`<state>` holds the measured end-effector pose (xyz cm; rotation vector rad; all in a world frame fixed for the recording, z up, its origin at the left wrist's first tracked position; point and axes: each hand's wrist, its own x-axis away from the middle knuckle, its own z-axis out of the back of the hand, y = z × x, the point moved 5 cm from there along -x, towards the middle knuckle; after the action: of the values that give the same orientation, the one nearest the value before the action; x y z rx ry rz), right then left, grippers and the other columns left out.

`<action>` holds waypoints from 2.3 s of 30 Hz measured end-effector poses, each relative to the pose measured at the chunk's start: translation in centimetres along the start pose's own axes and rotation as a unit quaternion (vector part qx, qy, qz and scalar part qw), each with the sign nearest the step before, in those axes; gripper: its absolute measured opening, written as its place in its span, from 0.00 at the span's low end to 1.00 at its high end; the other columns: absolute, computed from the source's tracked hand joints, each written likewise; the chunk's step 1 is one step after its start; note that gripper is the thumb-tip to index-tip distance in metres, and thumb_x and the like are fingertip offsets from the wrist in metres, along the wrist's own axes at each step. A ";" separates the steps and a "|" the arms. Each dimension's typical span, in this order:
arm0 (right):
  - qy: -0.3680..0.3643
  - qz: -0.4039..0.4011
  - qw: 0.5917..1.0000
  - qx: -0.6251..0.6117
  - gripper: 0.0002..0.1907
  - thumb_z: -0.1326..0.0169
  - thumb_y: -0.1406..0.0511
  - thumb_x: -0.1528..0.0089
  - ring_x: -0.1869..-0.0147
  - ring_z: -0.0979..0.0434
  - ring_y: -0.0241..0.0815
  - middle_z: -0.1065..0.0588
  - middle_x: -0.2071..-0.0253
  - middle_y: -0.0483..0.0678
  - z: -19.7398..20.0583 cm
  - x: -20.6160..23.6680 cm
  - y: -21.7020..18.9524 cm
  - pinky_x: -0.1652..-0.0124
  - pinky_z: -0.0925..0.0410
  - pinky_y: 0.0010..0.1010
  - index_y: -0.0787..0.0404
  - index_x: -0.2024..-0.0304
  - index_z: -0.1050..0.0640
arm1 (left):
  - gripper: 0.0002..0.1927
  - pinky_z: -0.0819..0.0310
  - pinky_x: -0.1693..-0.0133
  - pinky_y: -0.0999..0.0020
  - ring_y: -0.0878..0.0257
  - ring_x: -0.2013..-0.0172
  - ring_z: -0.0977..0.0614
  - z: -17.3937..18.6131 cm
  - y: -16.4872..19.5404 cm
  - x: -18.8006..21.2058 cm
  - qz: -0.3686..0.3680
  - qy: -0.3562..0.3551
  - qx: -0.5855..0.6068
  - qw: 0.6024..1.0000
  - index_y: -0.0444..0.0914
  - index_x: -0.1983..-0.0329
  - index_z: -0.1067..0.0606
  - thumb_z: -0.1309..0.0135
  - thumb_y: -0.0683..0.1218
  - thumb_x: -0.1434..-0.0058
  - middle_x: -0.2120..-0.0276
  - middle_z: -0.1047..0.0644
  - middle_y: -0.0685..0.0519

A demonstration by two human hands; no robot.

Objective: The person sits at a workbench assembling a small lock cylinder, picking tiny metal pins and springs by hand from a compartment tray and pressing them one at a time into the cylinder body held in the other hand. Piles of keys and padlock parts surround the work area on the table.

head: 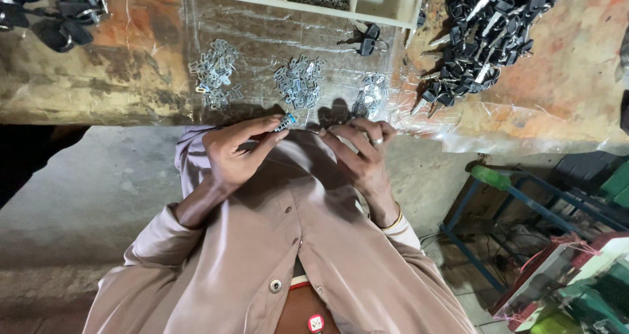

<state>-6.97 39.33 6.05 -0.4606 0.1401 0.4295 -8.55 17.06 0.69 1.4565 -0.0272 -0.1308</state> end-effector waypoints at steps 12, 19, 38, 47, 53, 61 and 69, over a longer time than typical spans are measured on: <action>0.044 -0.151 0.945 -0.287 0.13 0.35 0.74 0.42 0.51 0.23 0.44 0.20 0.57 0.45 -2.7 -3.2 -1.9 0.46 0.35 0.34 0.61 0.55 0.19 | 0.14 0.15 0.52 0.68 0.56 0.52 0.13 -0.2 -0.3 0.0 -0.012 -0.006 -0.039 0.999 0.33 0.51 0.20 0.33 0.35 0.40 0.52 0.17 0.46; 0.041 -0.104 0.986 -0.122 0.13 0.31 0.70 0.44 0.55 0.25 0.42 0.20 0.60 0.43 -2.3 -3.7 -3.3 0.47 0.42 0.34 0.59 0.58 0.19 | 0.14 0.14 0.55 0.69 0.57 0.53 0.12 -0.1 -0.3 0.2 -0.064 -0.024 -0.077 0.995 0.33 0.50 0.20 0.35 0.34 0.39 0.51 0.17 0.46; -0.020 0.031 0.992 -0.119 0.12 0.31 0.68 0.38 0.45 0.22 0.42 0.19 0.50 0.43 -3.3 -4.8 -3.3 0.37 0.45 0.40 0.58 0.54 0.18 | 0.12 0.15 0.54 0.67 0.57 0.56 0.12 4.0 0.4 0.7 -0.021 0.078 -0.051 0.995 0.29 0.54 0.20 0.32 0.34 0.40 0.55 0.17 0.43; 0.096 -0.161 0.945 -0.268 0.09 0.36 0.75 0.36 0.49 0.20 0.42 0.19 0.55 0.50 -2.6 -2.8 -0.5 0.47 0.31 0.30 0.65 0.53 0.19 | 0.14 0.14 0.53 0.68 0.57 0.54 0.13 0.4 -1.3 0.5 -0.038 0.010 0.039 0.998 0.29 0.50 0.21 0.35 0.33 0.38 0.51 0.18 0.42; 0.094 -0.117 0.953 -0.263 0.10 0.34 0.75 0.41 0.55 0.22 0.42 0.19 0.59 0.49 -3.6 -3.0 -2.2 0.46 0.39 0.33 0.64 0.57 0.18 | 0.14 0.14 0.63 0.72 0.64 0.64 0.12 0.2 -2.1 0.7 0.001 -0.002 0.051 0.999 0.30 0.49 0.21 0.35 0.33 0.38 0.51 0.17 0.44; 0.038 -0.178 0.950 -0.252 0.11 0.32 0.70 0.41 0.62 0.25 0.36 0.18 0.61 0.45 -3.7 -2.6 -2.7 0.46 0.40 0.34 0.60 0.58 0.19 | 0.13 0.14 0.60 0.67 0.56 0.57 0.11 0.5 -0.8 0.6 -0.139 -0.015 -0.091 0.986 0.33 0.51 0.20 0.33 0.35 0.39 0.54 0.16 0.45; 0.022 -0.097 0.995 -0.032 0.17 0.29 0.61 0.41 0.40 0.31 0.52 0.28 0.42 0.52 -1.9 -2.5 -1.6 0.40 0.43 0.40 0.52 0.50 0.15 | 0.14 0.13 0.56 0.66 0.54 0.56 0.12 0.6 -0.7 0.5 -0.134 -0.021 -0.065 0.989 0.31 0.53 0.20 0.32 0.35 0.41 0.56 0.17 0.44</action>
<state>-8.61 36.21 5.57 -0.5421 0.1239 0.2339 -8.20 16.31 0.03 1.3207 0.1416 -0.3764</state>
